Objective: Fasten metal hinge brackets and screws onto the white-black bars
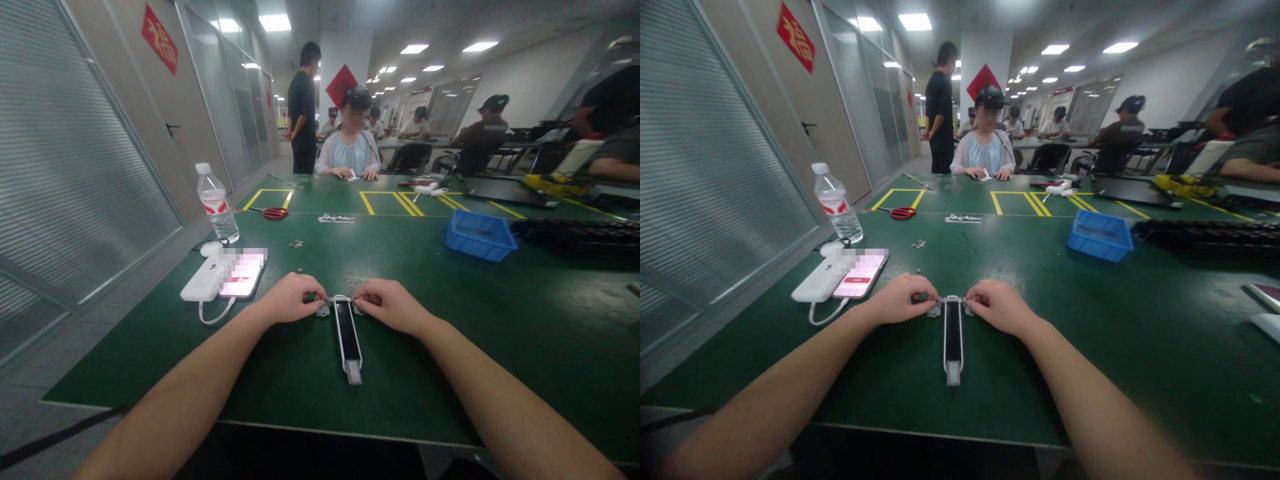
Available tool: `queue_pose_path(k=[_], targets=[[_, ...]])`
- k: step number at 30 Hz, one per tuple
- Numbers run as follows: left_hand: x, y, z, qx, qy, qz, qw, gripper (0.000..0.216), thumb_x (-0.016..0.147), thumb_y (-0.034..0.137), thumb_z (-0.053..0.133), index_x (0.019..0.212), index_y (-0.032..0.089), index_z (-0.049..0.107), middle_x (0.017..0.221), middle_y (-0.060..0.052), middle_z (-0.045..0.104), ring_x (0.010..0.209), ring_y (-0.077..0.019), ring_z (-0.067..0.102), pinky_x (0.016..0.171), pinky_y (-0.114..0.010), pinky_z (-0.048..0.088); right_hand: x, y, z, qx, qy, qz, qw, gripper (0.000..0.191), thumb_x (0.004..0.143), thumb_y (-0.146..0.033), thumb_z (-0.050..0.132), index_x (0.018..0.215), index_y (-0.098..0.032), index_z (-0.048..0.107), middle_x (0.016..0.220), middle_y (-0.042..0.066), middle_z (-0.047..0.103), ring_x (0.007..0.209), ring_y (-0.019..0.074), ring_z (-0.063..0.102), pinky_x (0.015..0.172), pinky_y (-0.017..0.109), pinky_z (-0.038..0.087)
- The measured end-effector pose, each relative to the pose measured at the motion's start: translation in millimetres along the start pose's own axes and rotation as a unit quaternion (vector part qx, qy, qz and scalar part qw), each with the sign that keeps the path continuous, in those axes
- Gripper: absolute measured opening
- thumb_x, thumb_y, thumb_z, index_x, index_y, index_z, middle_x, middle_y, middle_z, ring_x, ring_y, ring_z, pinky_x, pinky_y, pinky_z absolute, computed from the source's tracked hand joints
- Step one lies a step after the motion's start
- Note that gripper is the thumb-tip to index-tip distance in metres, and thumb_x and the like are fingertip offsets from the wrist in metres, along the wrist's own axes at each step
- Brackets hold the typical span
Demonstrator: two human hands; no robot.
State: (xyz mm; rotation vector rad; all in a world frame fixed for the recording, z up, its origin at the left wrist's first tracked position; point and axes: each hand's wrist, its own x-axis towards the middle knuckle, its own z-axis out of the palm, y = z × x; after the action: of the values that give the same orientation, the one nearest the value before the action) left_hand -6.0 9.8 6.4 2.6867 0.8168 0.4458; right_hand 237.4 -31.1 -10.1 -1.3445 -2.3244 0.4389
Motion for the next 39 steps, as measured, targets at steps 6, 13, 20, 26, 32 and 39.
queue_pose_path(k=[6, 13, 20, 26, 32, 39], targets=[[-0.3, -1.4, 1.0, 0.000, 0.003, 0.004, 1.000, 0.013, 0.080, 0.021, 0.057, 0.087, 0.017, 0.068, 0.086, -0.003, 0.069, 0.078, -0.0134, 0.061, 0.075, -0.025, 0.044, -0.1, -1.8, -1.5, 0.002, -0.001, 0.004, 1.000, 0.012, 0.083, -0.019, 0.056, 0.084, -0.018, 0.068, 0.070, 0.001, 0.057, 0.063, 0.0114, 0.050, 0.060, 0.024, 0.037], [0.5, 1.3, -1.2, 0.002, -0.006, -0.002, 1.000, 0.014, 0.081, 0.023, 0.057, 0.087, 0.017, 0.068, 0.085, -0.003, 0.068, 0.074, -0.0127, 0.060, 0.072, -0.024, 0.044, -0.3, -0.5, -0.3, 0.006, -0.001, 0.008, 1.000, 0.012, 0.083, -0.020, 0.056, 0.083, -0.018, 0.068, 0.070, 0.001, 0.057, 0.062, 0.0112, 0.049, 0.059, 0.024, 0.037], [1.0, 2.6, 0.6, -0.002, 0.000, -0.004, 1.000, 0.012, 0.081, 0.021, 0.058, 0.085, 0.017, 0.068, 0.083, -0.001, 0.069, 0.074, -0.0119, 0.060, 0.069, -0.022, 0.042, 0.5, 0.1, 0.8, 0.006, -0.001, 0.005, 1.000, 0.011, 0.083, -0.020, 0.056, 0.082, -0.017, 0.067, 0.067, 0.000, 0.055, 0.062, 0.0114, 0.049, 0.059, 0.024, 0.037], [1.2, 2.5, 2.6, 0.004, 0.011, -0.008, 1.000, 0.011, 0.079, 0.021, 0.058, 0.084, 0.017, 0.067, 0.077, 0.000, 0.066, 0.065, -0.0106, 0.056, 0.065, -0.022, 0.040, 0.1, 1.3, 1.9, 0.010, 0.005, 0.001, 1.000, 0.012, 0.083, -0.021, 0.055, 0.082, -0.018, 0.067, 0.068, 0.001, 0.056, 0.061, 0.0114, 0.049, 0.058, 0.024, 0.037], [0.8, 1.9, 5.4, -0.006, 0.025, -0.020, 0.999, 0.009, 0.077, 0.020, 0.060, 0.083, 0.017, 0.066, 0.074, 0.001, 0.064, 0.064, -0.0101, 0.055, 0.065, -0.021, 0.040, 0.2, 0.5, 1.2, 0.004, 0.002, 0.007, 1.000, 0.011, 0.082, -0.021, 0.056, 0.081, -0.018, 0.067, 0.067, 0.000, 0.055, 0.061, 0.0114, 0.049, 0.058, 0.024, 0.037], [0.3, 3.3, 3.7, -0.013, 0.026, -0.006, 1.000, 0.011, 0.081, 0.023, 0.058, 0.082, 0.017, 0.067, 0.076, 0.000, 0.065, 0.064, -0.0101, 0.055, 0.064, -0.022, 0.039, 0.6, -2.2, -0.2, 0.007, -0.002, 0.004, 1.000, 0.012, 0.082, -0.020, 0.055, 0.080, -0.017, 0.066, 0.066, 0.000, 0.054, 0.060, 0.0112, 0.048, 0.057, 0.024, 0.037]])
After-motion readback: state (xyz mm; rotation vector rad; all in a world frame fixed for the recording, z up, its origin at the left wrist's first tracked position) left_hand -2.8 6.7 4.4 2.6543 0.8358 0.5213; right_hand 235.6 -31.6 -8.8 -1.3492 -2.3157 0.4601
